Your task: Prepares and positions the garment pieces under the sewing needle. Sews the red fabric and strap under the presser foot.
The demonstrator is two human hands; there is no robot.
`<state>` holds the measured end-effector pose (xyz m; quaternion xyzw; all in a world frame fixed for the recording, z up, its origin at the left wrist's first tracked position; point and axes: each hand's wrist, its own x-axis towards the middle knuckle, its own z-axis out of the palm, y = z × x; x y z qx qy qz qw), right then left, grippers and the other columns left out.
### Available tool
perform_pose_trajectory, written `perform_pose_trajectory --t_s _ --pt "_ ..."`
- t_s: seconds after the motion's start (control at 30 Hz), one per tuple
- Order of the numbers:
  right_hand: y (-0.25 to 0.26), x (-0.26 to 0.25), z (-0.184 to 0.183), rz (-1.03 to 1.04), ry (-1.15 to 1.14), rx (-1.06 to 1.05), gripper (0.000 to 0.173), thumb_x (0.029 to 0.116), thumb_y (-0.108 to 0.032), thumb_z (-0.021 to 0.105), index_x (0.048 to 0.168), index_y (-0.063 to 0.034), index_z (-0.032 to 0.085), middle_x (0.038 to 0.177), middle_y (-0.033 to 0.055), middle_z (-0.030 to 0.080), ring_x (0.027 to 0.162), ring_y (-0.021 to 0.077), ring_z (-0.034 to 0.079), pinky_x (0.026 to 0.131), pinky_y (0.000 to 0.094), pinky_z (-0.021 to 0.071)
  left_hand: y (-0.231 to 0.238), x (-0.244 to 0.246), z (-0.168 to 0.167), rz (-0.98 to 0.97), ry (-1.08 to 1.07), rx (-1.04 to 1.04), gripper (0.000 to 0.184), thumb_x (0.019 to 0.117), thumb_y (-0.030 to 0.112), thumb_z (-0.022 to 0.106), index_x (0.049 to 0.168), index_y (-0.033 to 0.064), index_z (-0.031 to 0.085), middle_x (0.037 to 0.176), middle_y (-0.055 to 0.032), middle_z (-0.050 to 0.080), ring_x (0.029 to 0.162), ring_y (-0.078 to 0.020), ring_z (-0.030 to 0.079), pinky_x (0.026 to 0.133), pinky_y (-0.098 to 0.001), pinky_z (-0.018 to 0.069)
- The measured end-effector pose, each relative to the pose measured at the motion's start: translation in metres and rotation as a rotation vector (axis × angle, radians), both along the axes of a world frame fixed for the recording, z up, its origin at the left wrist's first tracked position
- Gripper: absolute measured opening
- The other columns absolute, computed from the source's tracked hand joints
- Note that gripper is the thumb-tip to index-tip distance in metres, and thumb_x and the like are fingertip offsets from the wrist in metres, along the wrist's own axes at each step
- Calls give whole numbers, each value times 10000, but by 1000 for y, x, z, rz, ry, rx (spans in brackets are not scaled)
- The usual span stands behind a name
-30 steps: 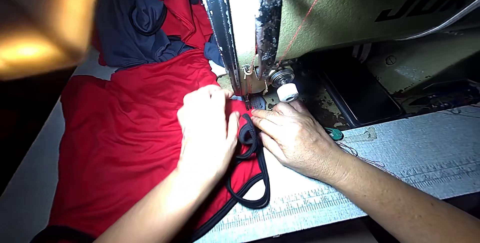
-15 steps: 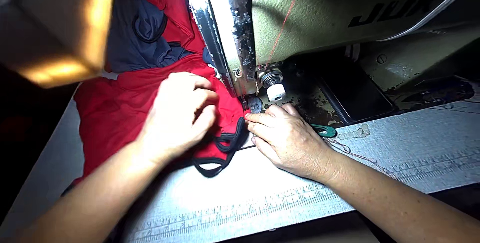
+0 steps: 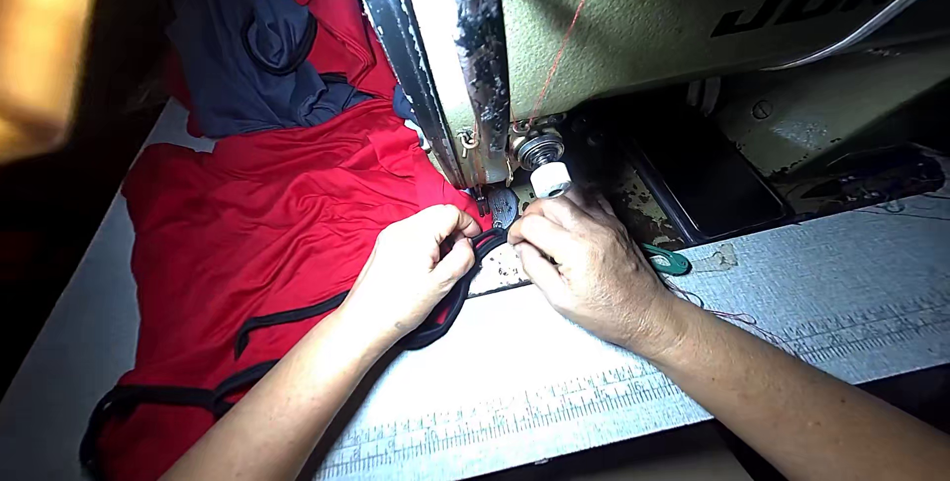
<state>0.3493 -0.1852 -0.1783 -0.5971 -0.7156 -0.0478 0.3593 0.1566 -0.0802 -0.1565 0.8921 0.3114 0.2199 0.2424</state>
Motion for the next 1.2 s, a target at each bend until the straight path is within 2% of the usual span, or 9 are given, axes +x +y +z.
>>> perform_pose_trajectory --t_s 0.1,0.23,0.3,0.37,0.53,0.7,0.87,0.97,1.2 --pt "1 -1 0 106 -38 -6 200 945 -208 581 952 -162 776 890 19 641 918 203 602 781 368 447 -2 1 -2 24 -11 12 219 939 184 518 1022 146 716 885 91 655 801 43 605 691 -152 486" --pt "2 -1 0 77 -101 -109 309 967 -262 555 1166 -225 788 1002 23 664 987 219 601 832 399 448 -1 2 -7 8 5 76 200 917 261 576 1005 166 729 836 98 604 753 21 570 648 -168 461" --pt "2 0 -1 70 -109 -115 295 978 -261 541 1130 -222 791 1006 27 660 998 227 599 827 405 442 0 3 -8 -11 36 116 216 926 304 619 1032 161 741 847 75 617 768 -17 587 676 -207 487" --pt "2 1 -1 70 -103 -106 279 982 -256 542 1086 -212 797 987 20 659 1000 223 599 827 401 441 0 4 -8 14 8 107 168 953 250 622 989 150 752 834 64 629 765 -16 602 683 -202 494" --pt "2 3 -1 102 -70 -58 263 960 -231 552 988 -183 809 911 -1 654 941 195 588 813 384 421 4 7 -1 126 -182 -207 84 946 145 672 884 150 729 832 80 655 706 11 584 614 -165 458" --pt "1 3 0 113 -73 -66 272 962 -248 547 975 -195 813 898 -10 635 944 188 575 827 376 417 2 7 -2 94 -181 -280 105 933 169 681 847 171 740 784 85 630 694 -20 586 597 -194 461" --pt "1 4 0 130 -52 -69 271 967 -254 551 968 -192 815 903 -10 638 958 184 575 847 379 414 2 5 -11 42 -60 -64 134 925 276 643 870 230 756 806 140 621 752 11 586 678 -237 479" --pt "1 4 0 140 -55 -67 281 964 -260 551 988 -195 823 899 -10 648 951 186 577 843 378 416 0 4 -17 -20 -54 92 154 943 279 628 912 209 761 835 121 620 804 9 597 723 -214 495" --pt "1 5 1 173 -83 -87 302 978 -251 537 1072 -212 821 913 -12 653 950 183 579 839 385 406 0 3 -16 -60 -65 158 194 931 237 587 945 169 769 844 90 618 808 -8 592 716 -213 486"
